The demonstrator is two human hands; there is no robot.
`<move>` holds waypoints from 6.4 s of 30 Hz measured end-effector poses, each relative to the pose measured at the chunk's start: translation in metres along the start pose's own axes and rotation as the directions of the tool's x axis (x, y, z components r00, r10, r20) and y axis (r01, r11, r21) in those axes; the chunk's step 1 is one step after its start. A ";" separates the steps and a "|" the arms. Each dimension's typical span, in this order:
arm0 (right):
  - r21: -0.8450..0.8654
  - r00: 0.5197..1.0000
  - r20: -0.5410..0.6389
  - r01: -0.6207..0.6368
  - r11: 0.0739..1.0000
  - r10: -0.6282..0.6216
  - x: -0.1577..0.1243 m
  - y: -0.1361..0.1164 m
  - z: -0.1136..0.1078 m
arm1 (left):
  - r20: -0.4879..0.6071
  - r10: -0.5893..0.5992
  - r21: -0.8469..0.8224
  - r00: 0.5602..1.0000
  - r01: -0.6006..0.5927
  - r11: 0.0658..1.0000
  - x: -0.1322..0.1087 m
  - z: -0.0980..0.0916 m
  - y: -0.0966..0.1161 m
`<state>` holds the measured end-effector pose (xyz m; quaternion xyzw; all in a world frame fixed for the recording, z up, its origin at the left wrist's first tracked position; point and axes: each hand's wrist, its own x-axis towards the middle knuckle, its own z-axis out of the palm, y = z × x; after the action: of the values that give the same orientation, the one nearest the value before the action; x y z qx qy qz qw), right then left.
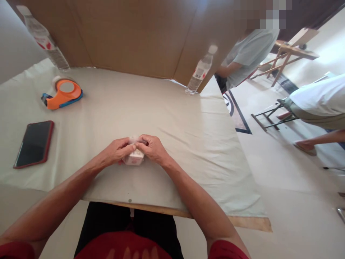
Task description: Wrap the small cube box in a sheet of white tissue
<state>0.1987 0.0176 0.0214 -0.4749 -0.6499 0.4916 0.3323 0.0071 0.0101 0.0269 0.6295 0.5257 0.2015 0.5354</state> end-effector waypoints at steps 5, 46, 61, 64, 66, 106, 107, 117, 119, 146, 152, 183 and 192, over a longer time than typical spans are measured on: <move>0.092 0.997 -0.008 -0.076 0.993 0.077 0.013 0.010 0.009 | -0.024 0.086 0.152 0.996 -0.081 0.985 0.001 -0.017 -0.004; 0.158 0.986 -0.161 -0.024 0.987 0.050 0.007 0.009 0.020 | 0.043 0.017 -0.355 0.999 -0.001 0.935 0.008 -0.013 -0.008; 0.200 0.983 -0.146 -0.083 0.976 0.114 0.007 0.002 0.020 | 0.059 -0.042 -0.329 0.997 0.059 0.942 0.006 -0.016 -0.004; 0.215 0.985 -0.115 -0.102 0.971 0.129 0.007 0.000 0.018 | 0.048 -0.062 -0.312 0.997 0.074 0.947 0.006 -0.016 -0.003; 0.227 0.987 -0.083 -0.114 0.967 0.136 0.006 -0.001 0.017 | 0.051 -0.054 -0.286 0.997 0.066 0.956 0.006 -0.017 -0.004; 0.059 0.985 -0.130 0.122 0.991 -0.114 -0.006 0.021 0.021 | 0.042 0.037 -0.169 0.998 -0.029 0.985 0.004 -0.025 -0.005; 0.045 0.981 -0.143 0.142 0.989 -0.135 -0.006 0.021 0.022 | 0.039 0.035 -0.170 0.999 -0.028 0.985 0.004 -0.024 -0.005; -0.107 0.951 -0.217 0.202 0.973 -0.221 -0.010 0.023 0.028 | 0.018 0.029 -0.155 0.999 -0.025 0.988 0.004 -0.026 -0.005; -0.134 0.946 -0.226 0.207 0.969 -0.233 -0.011 0.024 0.027 | 0.021 0.044 -0.160 0.999 -0.040 0.986 0.005 -0.027 -0.006; 0.216 0.925 -0.379 0.121 0.969 -0.031 0.007 0.037 0.016 | -0.257 0.022 -0.232 0.966 -0.084 0.969 0.010 -0.041 -0.011; 0.256 0.930 -0.367 0.110 0.960 -0.009 0.009 0.037 0.011 | -0.310 -0.016 -0.242 0.950 -0.063 0.968 0.012 -0.044 -0.013; 0.044 0.885 0.456 0.080 0.996 -0.091 0.055 0.009 -0.035 | -0.046 -0.048 -0.009 0.998 0.048 0.999 0.007 -0.042 -0.009; 0.013 0.821 0.570 0.023 1.000 -0.026 0.068 0.003 -0.032 | -0.027 -0.069 -0.012 0.997 0.068 0.998 0.008 -0.041 -0.008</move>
<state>0.2066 0.0924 0.0254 -0.2969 -0.7241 0.6086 0.1306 -0.0273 0.0348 0.0321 0.6055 0.5532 0.1944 0.5381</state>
